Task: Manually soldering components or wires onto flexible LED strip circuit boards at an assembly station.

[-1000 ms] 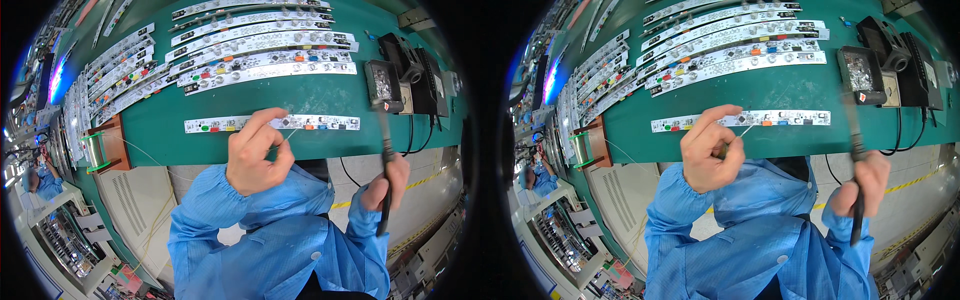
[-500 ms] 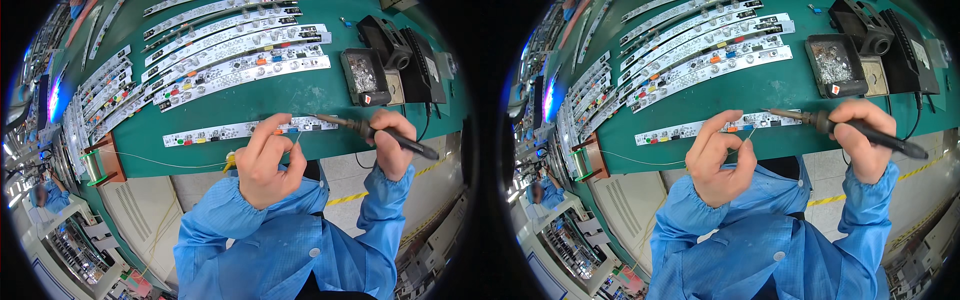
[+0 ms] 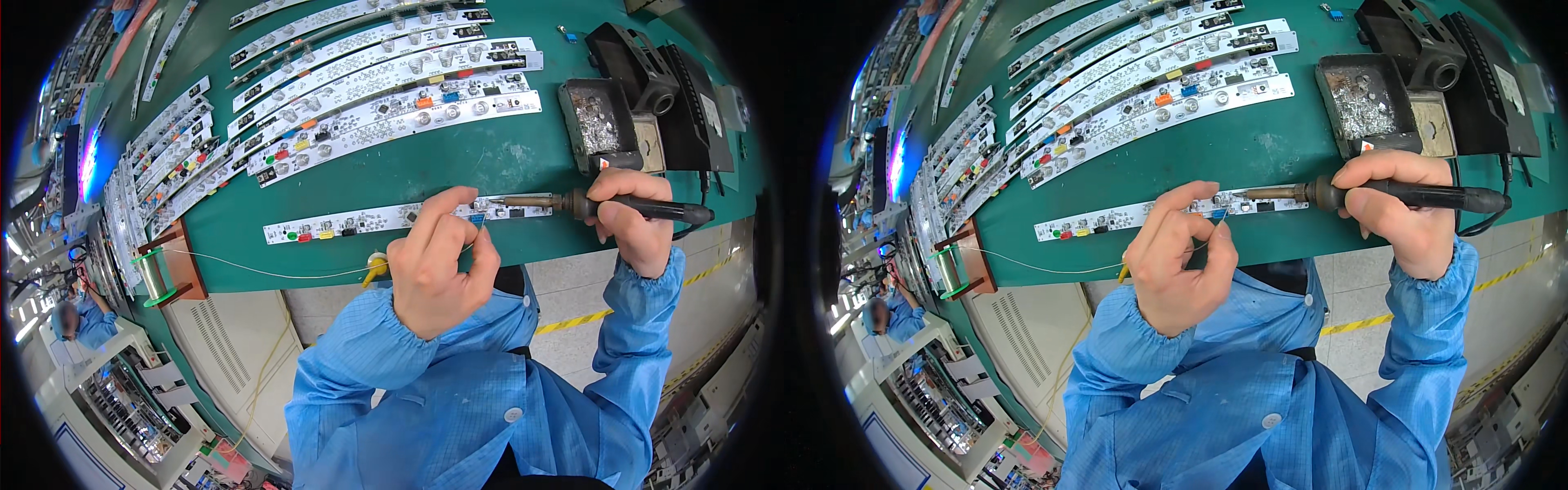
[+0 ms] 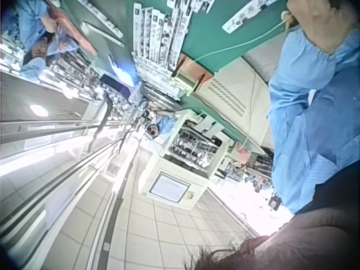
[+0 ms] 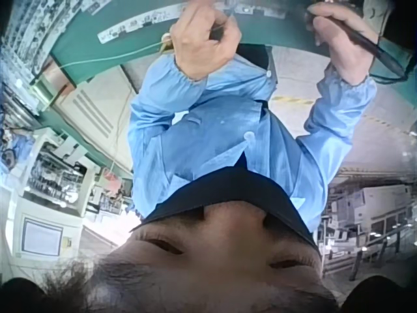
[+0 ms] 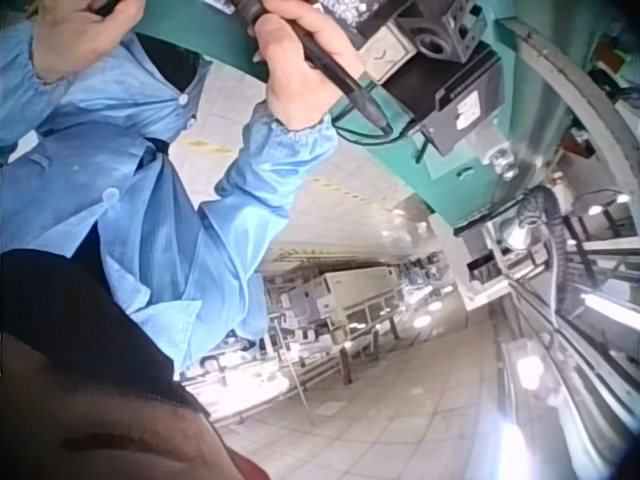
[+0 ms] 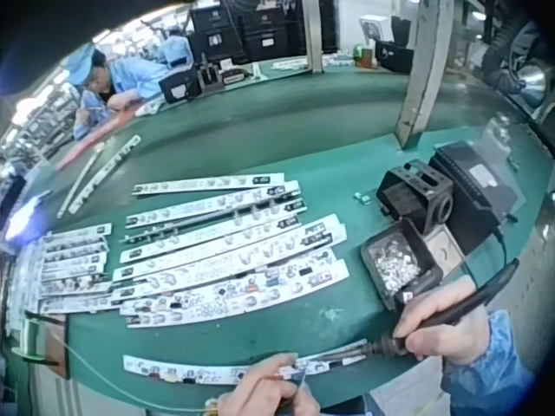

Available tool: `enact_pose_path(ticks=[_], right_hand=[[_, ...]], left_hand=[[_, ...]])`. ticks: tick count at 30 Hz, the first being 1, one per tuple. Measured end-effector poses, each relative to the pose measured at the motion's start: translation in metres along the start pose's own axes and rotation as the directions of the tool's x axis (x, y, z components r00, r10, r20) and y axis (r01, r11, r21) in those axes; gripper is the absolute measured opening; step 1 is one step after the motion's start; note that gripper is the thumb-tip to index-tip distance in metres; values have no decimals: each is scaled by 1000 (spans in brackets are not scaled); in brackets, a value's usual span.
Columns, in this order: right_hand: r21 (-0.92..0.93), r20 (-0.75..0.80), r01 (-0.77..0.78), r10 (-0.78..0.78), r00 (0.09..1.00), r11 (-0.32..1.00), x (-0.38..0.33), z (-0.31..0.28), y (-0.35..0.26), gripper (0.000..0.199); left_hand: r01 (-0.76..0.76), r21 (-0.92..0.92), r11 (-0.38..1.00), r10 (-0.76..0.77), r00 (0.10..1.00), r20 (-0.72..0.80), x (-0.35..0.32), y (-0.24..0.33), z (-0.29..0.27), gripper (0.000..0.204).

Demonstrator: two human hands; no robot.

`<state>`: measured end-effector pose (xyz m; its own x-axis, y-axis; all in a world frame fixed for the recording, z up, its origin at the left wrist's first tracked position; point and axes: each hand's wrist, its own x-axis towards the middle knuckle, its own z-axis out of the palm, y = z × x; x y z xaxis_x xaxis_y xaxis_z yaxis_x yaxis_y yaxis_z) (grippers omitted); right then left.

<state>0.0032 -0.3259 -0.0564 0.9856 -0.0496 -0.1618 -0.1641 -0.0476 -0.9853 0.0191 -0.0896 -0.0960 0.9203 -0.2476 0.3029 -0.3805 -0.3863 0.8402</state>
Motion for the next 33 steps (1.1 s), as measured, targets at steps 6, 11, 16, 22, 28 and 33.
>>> enact_pose_path(ticks=[6, 11, 16, 22, 28, 33], right_hand=[[17, 5, -9, 9, 1000, 1000, 1, -1, 0, 19], [35, -10, -10, 10, 1000, 999, 1, -1, 2, 18], [17, -20, -4, 4, 1000, 1000, 1, 0, 3, 18], [30, -13, 17, -17, 1000, 999, 2, 1, 3, 18], [-12, -7, -3, 3, 1000, 1000, 1, -4, 9, 21], [-5, -10, 0, 0, 1000, 1000, 1, -5, 10, 21]], left_hand=[[43, -37, 998, -42, 999, 10, 0, 2, -1, 14], [56, -52, 997, -56, 998, 12, 0, 2, -1, 14], [-12, -8, 1000, 12, 1000, 21, 1, 0, 0, 14], [25, -1, 1000, -25, 999, 35, -1, 1, 0, 15], [-19, -10, 1000, 19, 1000, -25, -3, -5, 6, 15], [-16, 14, 1000, 16, 1000, -8, -2, -1, 4, 15]])
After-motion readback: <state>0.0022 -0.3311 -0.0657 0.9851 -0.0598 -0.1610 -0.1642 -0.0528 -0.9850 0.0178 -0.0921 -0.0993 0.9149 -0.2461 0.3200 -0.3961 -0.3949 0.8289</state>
